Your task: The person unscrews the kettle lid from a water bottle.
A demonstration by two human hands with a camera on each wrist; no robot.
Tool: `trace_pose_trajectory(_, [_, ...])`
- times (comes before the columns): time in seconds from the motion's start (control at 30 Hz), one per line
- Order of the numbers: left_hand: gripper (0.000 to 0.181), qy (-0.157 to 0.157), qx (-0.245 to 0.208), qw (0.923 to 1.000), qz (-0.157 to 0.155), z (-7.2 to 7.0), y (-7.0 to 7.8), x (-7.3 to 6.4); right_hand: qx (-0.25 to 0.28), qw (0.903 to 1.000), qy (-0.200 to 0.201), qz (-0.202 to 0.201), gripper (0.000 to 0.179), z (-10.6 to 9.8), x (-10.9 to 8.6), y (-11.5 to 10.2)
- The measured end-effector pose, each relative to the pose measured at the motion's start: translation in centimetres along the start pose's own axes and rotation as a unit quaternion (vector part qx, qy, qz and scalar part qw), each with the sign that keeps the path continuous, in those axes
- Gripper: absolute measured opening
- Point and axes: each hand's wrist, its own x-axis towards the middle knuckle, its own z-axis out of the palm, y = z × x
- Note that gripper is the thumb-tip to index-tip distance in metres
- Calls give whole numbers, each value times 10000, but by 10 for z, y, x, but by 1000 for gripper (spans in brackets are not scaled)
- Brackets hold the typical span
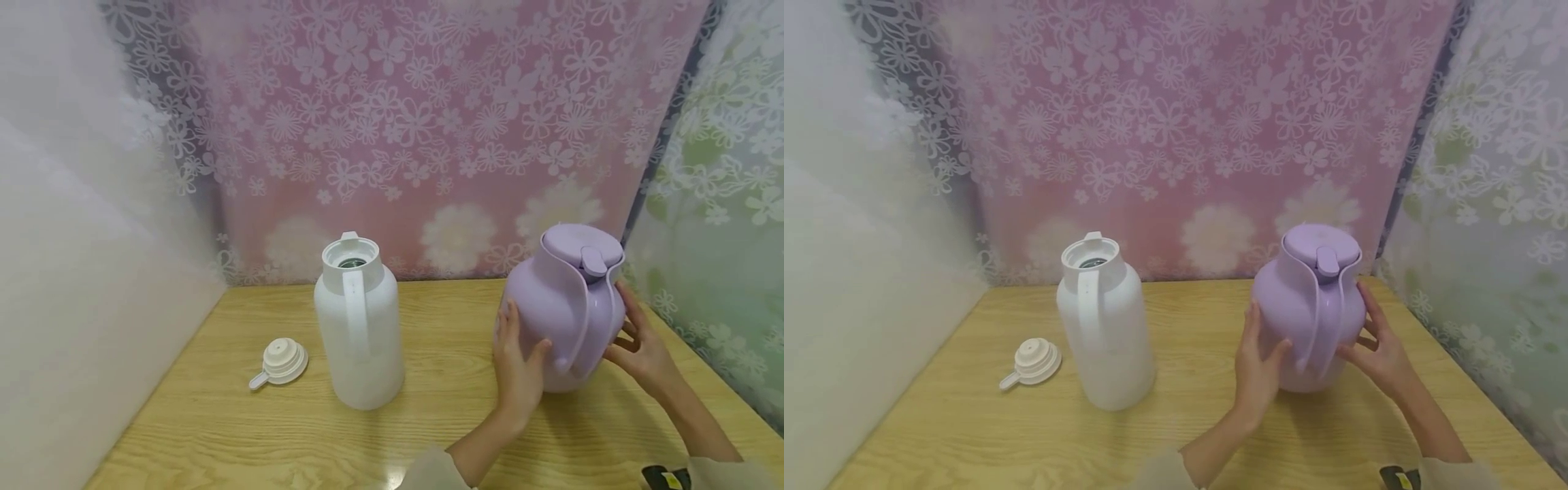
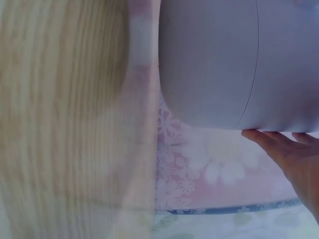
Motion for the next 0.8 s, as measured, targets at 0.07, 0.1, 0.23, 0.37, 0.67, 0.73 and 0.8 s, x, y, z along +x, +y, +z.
trace_pose_trajectory(0.07, [68, 32, -26, 10000, -84, -2, 1, -3, 103, 9999, -16, -37, 101, 3, -1, 0])
trace_pose_trajectory(0.1, [68, 37, -58, 9999, -112, -4, 1, -5, 122, 9999, -16, -64, 101, 4, -1, 0])
trace_pose_trajectory(0.23, [70, 99, -100, 9997, -192, -7, 0, -9, 38, 9999, -25, -99, 102, 10, -1, 1])
trace_pose_trajectory(0.37, [71, 181, -119, 9993, -313, -9, -2, -13, 46, 9999, -69, -80, 102, 14, -1, 2])
trace_pose_trajectory(0.67, [73, 384, -141, 9985, -357, -11, -4, -16, 115, 9997, -63, -185, 103, 23, 0, 3])
trace_pose_trajectory(0.73, [73, 384, -165, 9984, -389, -12, -4, -16, 137, 9997, -95, -202, 102, 24, 1, 3])
trace_pose_trajectory(0.8, [72, 388, -177, 9981, -443, -13, -4, -17, 157, 9996, -125, -205, 102, 24, 2, 3])
